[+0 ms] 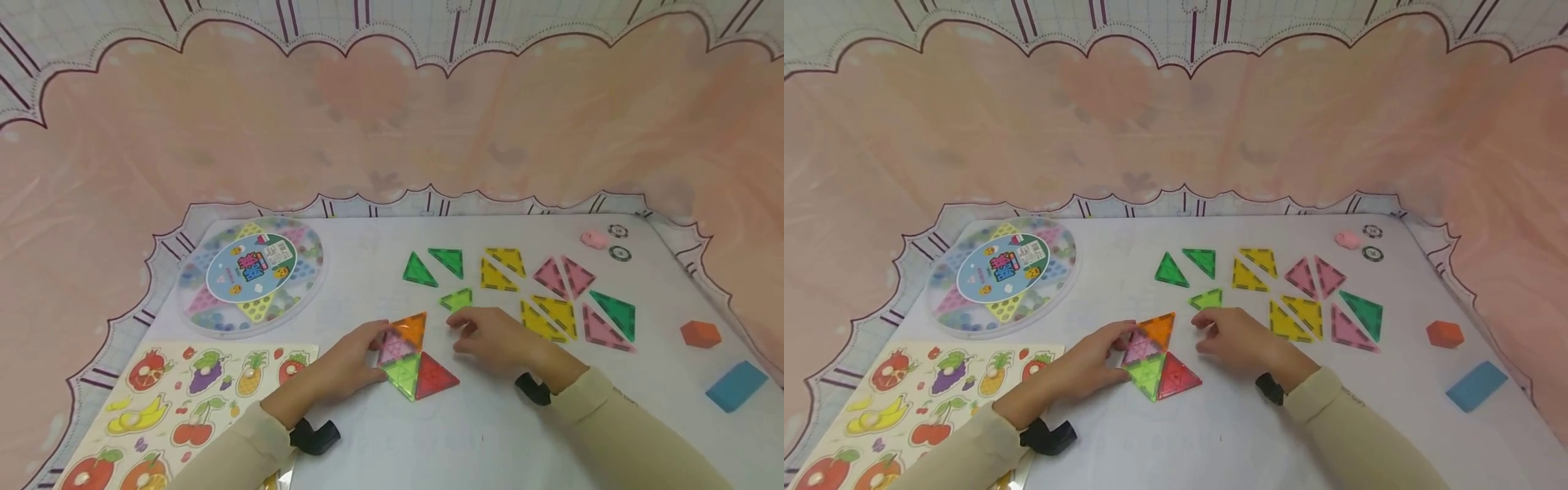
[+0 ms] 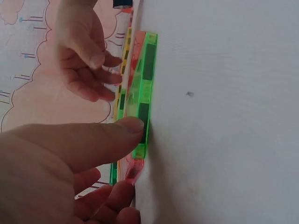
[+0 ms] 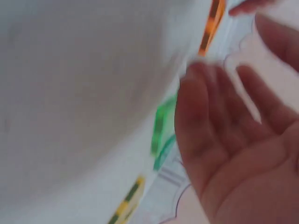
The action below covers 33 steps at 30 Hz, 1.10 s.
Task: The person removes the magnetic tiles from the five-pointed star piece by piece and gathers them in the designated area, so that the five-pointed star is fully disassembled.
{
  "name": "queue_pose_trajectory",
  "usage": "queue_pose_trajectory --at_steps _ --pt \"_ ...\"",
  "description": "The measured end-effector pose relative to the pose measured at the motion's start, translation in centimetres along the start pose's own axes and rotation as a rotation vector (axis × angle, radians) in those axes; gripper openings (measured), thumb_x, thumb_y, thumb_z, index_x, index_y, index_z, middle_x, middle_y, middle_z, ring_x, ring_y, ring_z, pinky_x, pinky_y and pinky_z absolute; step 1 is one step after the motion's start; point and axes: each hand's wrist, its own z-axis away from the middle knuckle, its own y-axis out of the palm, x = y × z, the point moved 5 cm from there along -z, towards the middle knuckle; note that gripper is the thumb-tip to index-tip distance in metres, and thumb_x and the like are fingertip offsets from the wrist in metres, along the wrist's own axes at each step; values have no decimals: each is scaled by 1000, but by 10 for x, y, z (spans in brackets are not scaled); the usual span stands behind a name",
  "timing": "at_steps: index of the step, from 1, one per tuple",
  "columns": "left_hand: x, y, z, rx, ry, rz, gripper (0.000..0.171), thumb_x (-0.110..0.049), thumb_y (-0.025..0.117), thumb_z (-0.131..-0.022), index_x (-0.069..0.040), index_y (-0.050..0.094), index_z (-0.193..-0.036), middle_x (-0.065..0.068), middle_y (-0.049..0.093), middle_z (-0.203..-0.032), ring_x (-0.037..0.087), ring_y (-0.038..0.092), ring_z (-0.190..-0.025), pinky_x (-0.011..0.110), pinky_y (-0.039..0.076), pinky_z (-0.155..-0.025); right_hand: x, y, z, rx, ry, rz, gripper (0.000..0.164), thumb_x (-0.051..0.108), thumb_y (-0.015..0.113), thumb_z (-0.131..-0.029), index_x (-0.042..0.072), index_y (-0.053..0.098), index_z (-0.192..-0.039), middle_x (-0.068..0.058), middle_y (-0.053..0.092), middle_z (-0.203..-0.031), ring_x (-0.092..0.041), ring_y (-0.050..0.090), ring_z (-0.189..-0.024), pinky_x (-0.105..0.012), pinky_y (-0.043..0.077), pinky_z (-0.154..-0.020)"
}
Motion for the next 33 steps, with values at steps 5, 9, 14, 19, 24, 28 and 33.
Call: queue_pose_trajectory --at_steps 5,9,14,19,24,28,33 --pt "0 0 -2 21 -4 27 72 -21 70 -77 -11 31 -137 -2 48 -113 13 46 -102 35 38 -91 -13 -11 -4 -80 46 88 45 27 66 -81 16 53 -122 1 52 -118 -18 45 -106 -40 39 -89" --pt "0 1 -5 58 8 15 72 -22 71 -77 -17 32 -137 -5 43 -126 11 44 -105 34 35 -93 -22 -10 -6 -56 71 96 49 30 66 -81 18 51 -125 2 50 -123 -19 42 -112 -42 35 -93" --pt "-2 1 -11 109 37 -28 67 -25 70 -77 -23 36 -136 -7 38 -132 12 39 -113 34 32 -96 -23 -8 -3 -57 83 76 47 29 66 -81 20 52 -125 2 50 -122 -20 42 -112 -43 35 -93" --pt "0 -1 -12 96 13 -41 68 -29 72 -75 -23 39 -134 -6 41 -129 13 38 -114 34 33 -96 -15 -4 2 -37 58 68 44 27 66 -81 21 54 -123 4 52 -121 -18 43 -112 -42 34 -94" --pt "1 -2 -9 72 14 -19 67 -30 71 -75 -23 39 -134 -5 41 -129 13 38 -113 35 33 -95 -7 3 4 -22 8 89 42 28 65 -81 22 55 -122 6 53 -120 -16 45 -111 -39 36 -93" --pt "-1 0 -10 18 52 -55 63 -34 70 -76 -21 42 -131 -5 39 -133 15 36 -114 36 32 -96 -7 1 2 -69 -23 101 43 25 66 -81 20 54 -123 6 51 -122 -16 44 -112 -40 35 -94" --pt "-4 3 -16 -53 81 -147 61 -40 69 -76 -21 46 -129 -8 36 -137 18 29 -119 43 27 -94 -9 -1 -13 -119 -31 158 51 25 66 -81 17 48 -128 2 43 -132 -19 36 -120 -42 32 -96"
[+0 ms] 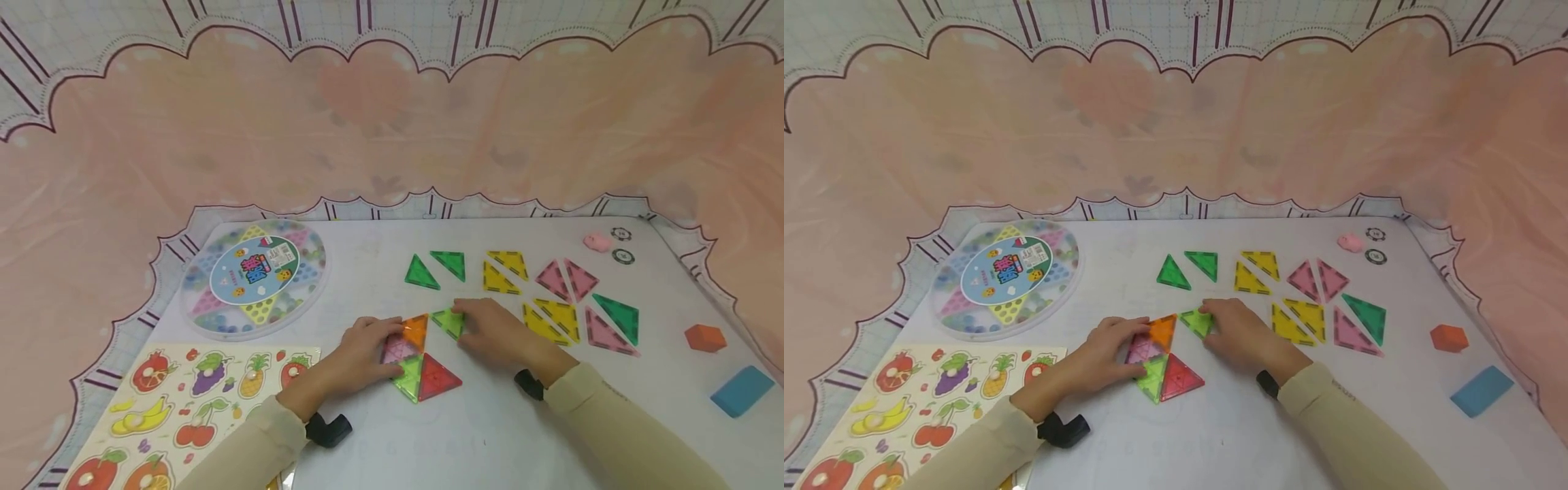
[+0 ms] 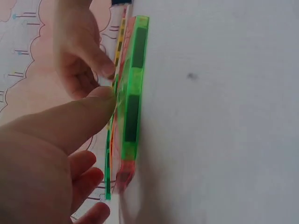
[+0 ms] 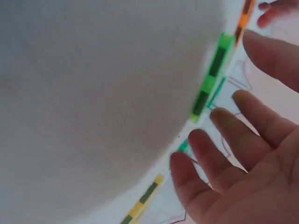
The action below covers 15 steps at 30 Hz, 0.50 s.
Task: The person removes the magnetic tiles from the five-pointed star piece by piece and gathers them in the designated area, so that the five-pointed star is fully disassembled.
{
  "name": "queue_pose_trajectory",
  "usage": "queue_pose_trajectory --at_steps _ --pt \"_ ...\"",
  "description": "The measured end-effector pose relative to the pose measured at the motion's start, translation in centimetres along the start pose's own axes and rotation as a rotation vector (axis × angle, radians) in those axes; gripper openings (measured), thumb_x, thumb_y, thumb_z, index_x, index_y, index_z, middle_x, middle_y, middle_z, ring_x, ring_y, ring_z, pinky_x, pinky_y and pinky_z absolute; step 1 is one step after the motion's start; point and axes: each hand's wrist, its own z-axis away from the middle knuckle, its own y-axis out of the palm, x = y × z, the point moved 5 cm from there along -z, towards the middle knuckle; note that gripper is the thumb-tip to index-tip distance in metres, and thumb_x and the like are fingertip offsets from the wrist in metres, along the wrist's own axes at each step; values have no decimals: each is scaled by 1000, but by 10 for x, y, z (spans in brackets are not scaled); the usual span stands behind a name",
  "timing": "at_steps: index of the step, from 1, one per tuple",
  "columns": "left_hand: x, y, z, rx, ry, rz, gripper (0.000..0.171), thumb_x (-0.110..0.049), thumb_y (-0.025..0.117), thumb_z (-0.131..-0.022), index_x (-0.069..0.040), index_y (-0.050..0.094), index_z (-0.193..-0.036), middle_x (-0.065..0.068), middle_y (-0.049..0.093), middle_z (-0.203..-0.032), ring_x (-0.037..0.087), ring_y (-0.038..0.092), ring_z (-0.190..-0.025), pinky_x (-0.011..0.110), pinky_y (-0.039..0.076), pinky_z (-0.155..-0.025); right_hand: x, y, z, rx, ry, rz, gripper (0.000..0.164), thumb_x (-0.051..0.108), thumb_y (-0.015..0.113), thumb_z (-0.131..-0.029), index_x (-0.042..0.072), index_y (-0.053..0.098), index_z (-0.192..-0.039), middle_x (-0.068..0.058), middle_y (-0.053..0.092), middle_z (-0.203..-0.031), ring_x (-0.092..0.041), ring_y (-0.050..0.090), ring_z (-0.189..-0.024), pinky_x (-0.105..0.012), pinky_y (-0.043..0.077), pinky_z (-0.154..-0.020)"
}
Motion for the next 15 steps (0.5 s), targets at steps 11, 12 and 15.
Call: queue_pose_trajectory --at_steps 11,12,15 --pt "-1 7 -1 98 -13 -31 60 -42 66 -78 -27 43 -131 -5 38 -134 19 22 -127 44 22 -98 -3 -2 -9 29 10 79 55 24 70 -77 13 50 -127 -4 48 -125 -23 39 -113 -41 35 -93" --pt "0 6 0 98 -11 -31 60 -41 66 -78 -27 42 -131 -3 37 -135 19 23 -127 44 22 -99 -5 -4 -8 19 -2 82 55 24 69 -77 11 49 -126 -5 48 -125 -24 38 -113 -42 34 -94" --pt "3 3 3 107 -8 -12 60 -38 68 -77 -26 43 -131 1 35 -137 21 26 -127 43 25 -99 -13 -12 -6 -1 5 82 54 22 69 -77 9 49 -126 -6 48 -125 -25 39 -113 -43 34 -94"
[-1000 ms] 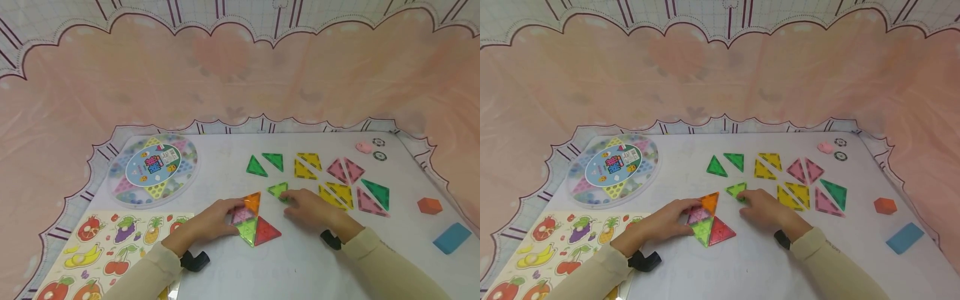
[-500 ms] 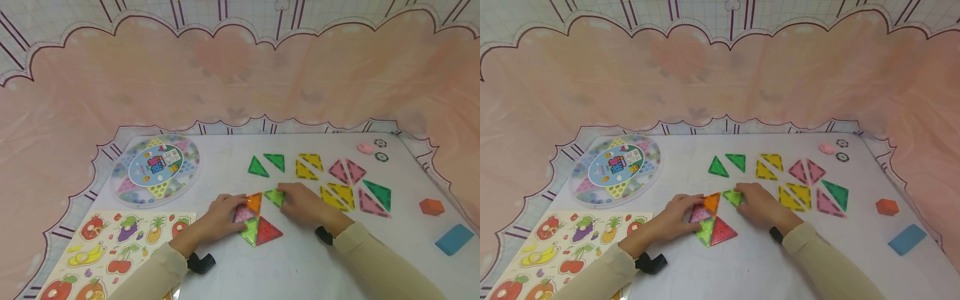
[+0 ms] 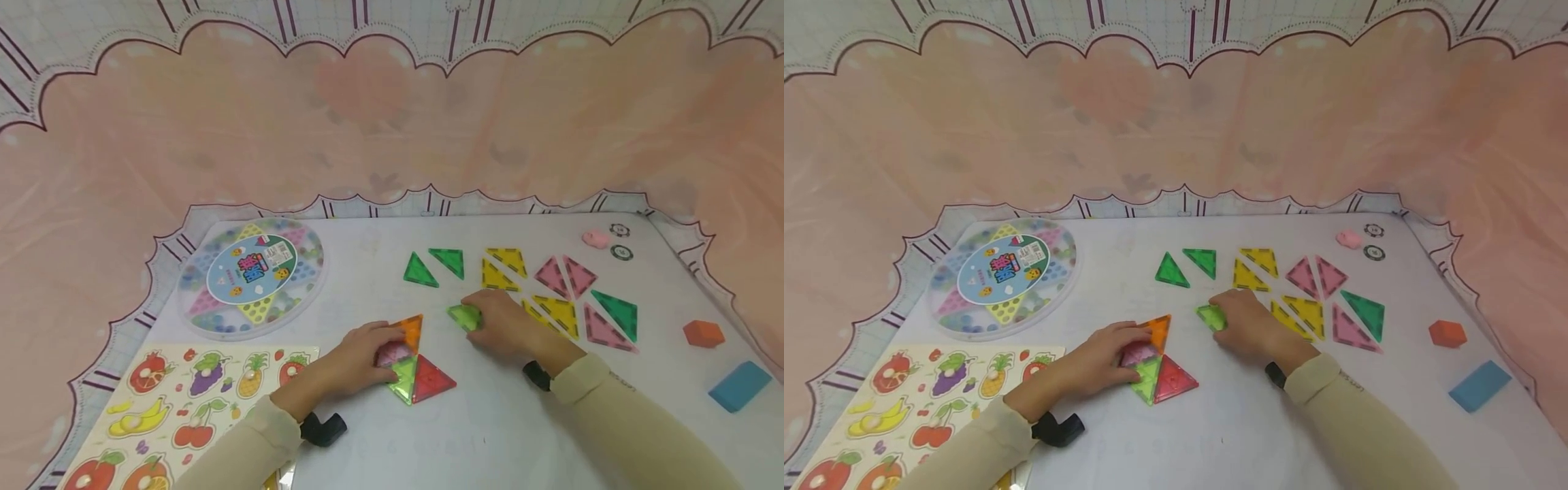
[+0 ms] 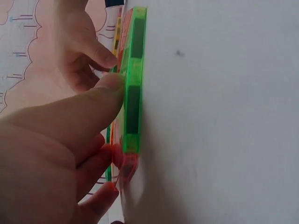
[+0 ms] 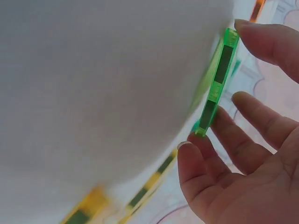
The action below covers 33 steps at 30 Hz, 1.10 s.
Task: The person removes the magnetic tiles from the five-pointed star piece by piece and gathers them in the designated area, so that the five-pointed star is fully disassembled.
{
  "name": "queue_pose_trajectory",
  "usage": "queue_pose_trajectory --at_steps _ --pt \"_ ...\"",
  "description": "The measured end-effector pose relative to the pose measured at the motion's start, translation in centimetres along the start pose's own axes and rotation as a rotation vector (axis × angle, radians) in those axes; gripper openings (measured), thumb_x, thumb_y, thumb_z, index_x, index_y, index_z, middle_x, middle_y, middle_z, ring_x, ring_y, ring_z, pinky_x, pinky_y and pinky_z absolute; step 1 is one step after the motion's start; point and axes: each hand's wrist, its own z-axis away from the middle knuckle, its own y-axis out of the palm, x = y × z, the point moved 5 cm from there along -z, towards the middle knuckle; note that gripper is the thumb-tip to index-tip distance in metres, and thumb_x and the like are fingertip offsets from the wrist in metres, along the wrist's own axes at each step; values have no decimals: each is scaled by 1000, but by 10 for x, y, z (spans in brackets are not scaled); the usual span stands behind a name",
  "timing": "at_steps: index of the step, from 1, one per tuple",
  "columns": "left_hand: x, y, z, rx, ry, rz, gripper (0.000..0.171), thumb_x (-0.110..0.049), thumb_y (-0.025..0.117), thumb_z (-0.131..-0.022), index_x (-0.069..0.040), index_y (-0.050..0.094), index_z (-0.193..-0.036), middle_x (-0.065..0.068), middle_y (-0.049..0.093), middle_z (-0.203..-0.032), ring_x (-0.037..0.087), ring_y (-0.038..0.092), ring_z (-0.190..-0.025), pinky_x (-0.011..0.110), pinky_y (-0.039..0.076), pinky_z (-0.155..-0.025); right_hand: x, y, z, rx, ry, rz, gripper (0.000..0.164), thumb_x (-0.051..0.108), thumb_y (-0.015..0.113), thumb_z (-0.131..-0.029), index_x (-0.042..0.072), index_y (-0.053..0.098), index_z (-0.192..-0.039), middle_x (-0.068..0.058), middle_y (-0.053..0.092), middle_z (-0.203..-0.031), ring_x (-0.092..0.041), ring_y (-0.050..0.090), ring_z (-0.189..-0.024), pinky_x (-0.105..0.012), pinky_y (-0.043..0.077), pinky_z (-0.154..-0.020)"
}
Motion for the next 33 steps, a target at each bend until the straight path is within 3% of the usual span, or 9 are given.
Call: queue_pose_trajectory --at_steps 7,12,18,23,27,33 --pt "1 -6 6 29 21 9 60 -35 68 -78 -22 44 -131 2 36 -136 22 29 -125 41 26 -99 -27 -9 5 8 104 15 54 24 67 -80 11 47 -129 -8 44 -129 -28 36 -116 -48 30 -95" --pt "2 -6 10 9 14 -11 60 -36 69 -77 -22 44 -130 0 41 -131 20 31 -123 41 26 -99 -32 -12 11 -8 114 10 55 25 66 -81 12 45 -130 -8 43 -131 -29 35 -119 -50 29 -96" --pt "1 -5 13 -93 -27 -47 62 -40 69 -75 -18 46 -129 -3 46 -125 19 35 -117 44 26 -96 -12 -10 26 -39 81 -78 51 26 68 -79 15 50 -126 -4 48 -126 -26 39 -117 -47 34 -93" --pt "-3 -2 15 -187 -82 -30 63 -41 71 -72 -14 48 -124 -1 49 -120 20 39 -107 40 32 -89 18 5 36 8 -3 -134 51 27 69 -78 17 51 -125 1 51 -123 -20 42 -114 -42 38 -90" --pt "-6 3 23 -164 -127 10 70 -39 72 -72 -8 43 -127 3 45 -124 22 39 -104 38 35 -89 33 16 39 62 -35 -146 50 27 69 -78 19 52 -124 6 52 -120 -16 45 -110 -39 39 -90" --pt "-14 2 40 -82 -102 94 62 -19 71 -76 0 42 -127 9 46 -122 23 44 -111 40 34 -94 39 27 40 131 -104 -122 53 32 70 -76 19 52 -124 9 51 -119 -12 43 -112 -37 35 -93"
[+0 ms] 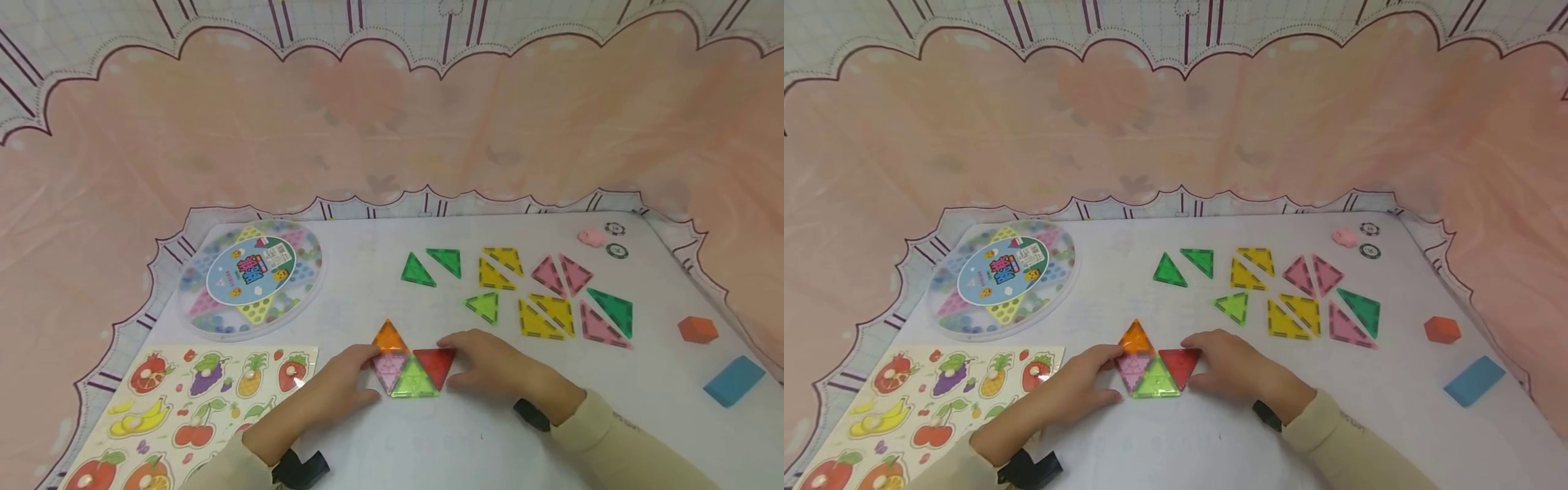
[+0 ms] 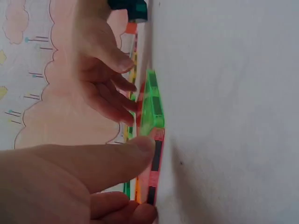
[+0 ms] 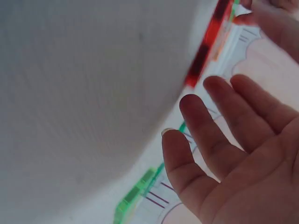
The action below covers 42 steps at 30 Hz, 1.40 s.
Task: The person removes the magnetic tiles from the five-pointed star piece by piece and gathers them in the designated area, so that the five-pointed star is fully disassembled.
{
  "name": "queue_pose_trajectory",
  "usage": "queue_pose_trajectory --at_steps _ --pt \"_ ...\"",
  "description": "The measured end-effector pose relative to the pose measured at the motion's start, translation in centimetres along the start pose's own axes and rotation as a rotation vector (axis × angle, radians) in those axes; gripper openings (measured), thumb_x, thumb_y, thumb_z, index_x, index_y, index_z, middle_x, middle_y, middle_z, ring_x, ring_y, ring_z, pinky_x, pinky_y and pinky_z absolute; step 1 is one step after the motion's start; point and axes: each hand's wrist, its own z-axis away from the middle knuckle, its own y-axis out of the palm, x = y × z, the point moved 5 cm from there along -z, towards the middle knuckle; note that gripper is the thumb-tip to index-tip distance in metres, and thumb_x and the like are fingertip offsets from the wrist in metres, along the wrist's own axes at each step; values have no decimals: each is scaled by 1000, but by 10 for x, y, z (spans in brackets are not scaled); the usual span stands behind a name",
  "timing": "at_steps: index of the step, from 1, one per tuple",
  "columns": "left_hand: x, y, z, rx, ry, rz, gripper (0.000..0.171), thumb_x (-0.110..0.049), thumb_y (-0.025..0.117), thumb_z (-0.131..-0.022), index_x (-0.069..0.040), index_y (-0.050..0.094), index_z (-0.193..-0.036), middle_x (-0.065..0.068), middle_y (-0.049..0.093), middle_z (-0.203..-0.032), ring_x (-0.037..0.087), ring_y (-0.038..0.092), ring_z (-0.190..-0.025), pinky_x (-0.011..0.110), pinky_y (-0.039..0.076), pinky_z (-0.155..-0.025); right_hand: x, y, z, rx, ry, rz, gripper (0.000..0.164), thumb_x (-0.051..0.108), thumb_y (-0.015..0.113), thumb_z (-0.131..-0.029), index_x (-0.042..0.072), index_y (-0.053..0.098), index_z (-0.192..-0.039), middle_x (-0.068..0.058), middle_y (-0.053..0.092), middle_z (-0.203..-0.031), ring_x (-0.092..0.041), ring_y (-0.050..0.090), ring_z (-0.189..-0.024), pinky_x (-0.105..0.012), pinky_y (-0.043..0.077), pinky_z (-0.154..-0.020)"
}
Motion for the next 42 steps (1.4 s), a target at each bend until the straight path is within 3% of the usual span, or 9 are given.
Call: queue_pose_trajectory --at_steps 5,8,13,16,22,25,29,36,42 --pt "-9 1 2 76 40 14 49 -23 69 -78 -7 52 -121 -1 54 -111 14 49 -100 35 40 -89 2 2 -1 20 -31 31 59 38 71 -74 19 50 -126 9 49 -119 -11 41 -109 -36 36 -92" --pt "-16 0 -6 30 112 -25 45 -26 68 -79 -12 54 -120 -5 53 -111 12 46 -102 33 39 -89 5 1 -3 -7 -33 53 57 36 72 -73 18 52 -124 8 51 -115 -11 42 -105 -35 38 -89" --pt "-20 2 -28 -82 199 -179 55 -34 69 -77 -13 52 -124 -1 46 -128 18 34 -121 38 30 -97 12 2 -6 -26 -35 89 54 31 73 -73 15 54 -121 5 53 -114 -15 43 -104 -35 40 -87" --pt "-17 4 -34 -92 179 -228 63 -40 70 -75 -10 49 -126 1 42 -133 21 29 -125 44 27 -98 15 3 -8 -23 -30 99 56 29 73 -73 16 52 -122 4 52 -116 -16 43 -106 -35 41 -86" --pt "-16 7 -37 -69 114 -200 68 -42 71 -73 -12 47 -129 1 41 -135 20 26 -127 46 27 -98 13 1 -9 23 20 70 66 32 76 -69 17 46 -127 6 48 -109 -11 43 -98 -29 43 -80" --pt "-16 8 -37 -60 86 -200 70 -42 72 -72 -12 46 -130 0 41 -135 20 27 -127 45 28 -97 9 -2 -7 39 30 -7 61 27 74 -72 21 46 -125 9 47 -103 -10 43 -92 -27 44 -74" --pt "-17 7 -36 -70 73 -198 72 -40 73 -71 -11 45 -131 1 42 -134 20 29 -126 44 28 -98 3 -10 1 -3 21 -85 48 20 68 -78 24 48 -122 11 50 -99 -11 46 -87 -26 43 -72" --pt "-16 6 -32 -70 65 -177 72 -39 73 -71 -9 45 -130 2 41 -134 21 29 -125 45 28 -98 -28 -26 25 -71 118 -137 52 20 65 -81 29 47 -129 10 54 -104 -12 47 -86 -26 44 -70" --pt "-12 7 -31 -58 69 -123 73 -39 72 -72 -9 43 -131 3 39 -135 22 27 -126 44 25 -99 -56 -37 49 -112 185 -66 49 27 70 -77 24 53 -124 8 52 -97 -12 47 -75 -23 44 -61"
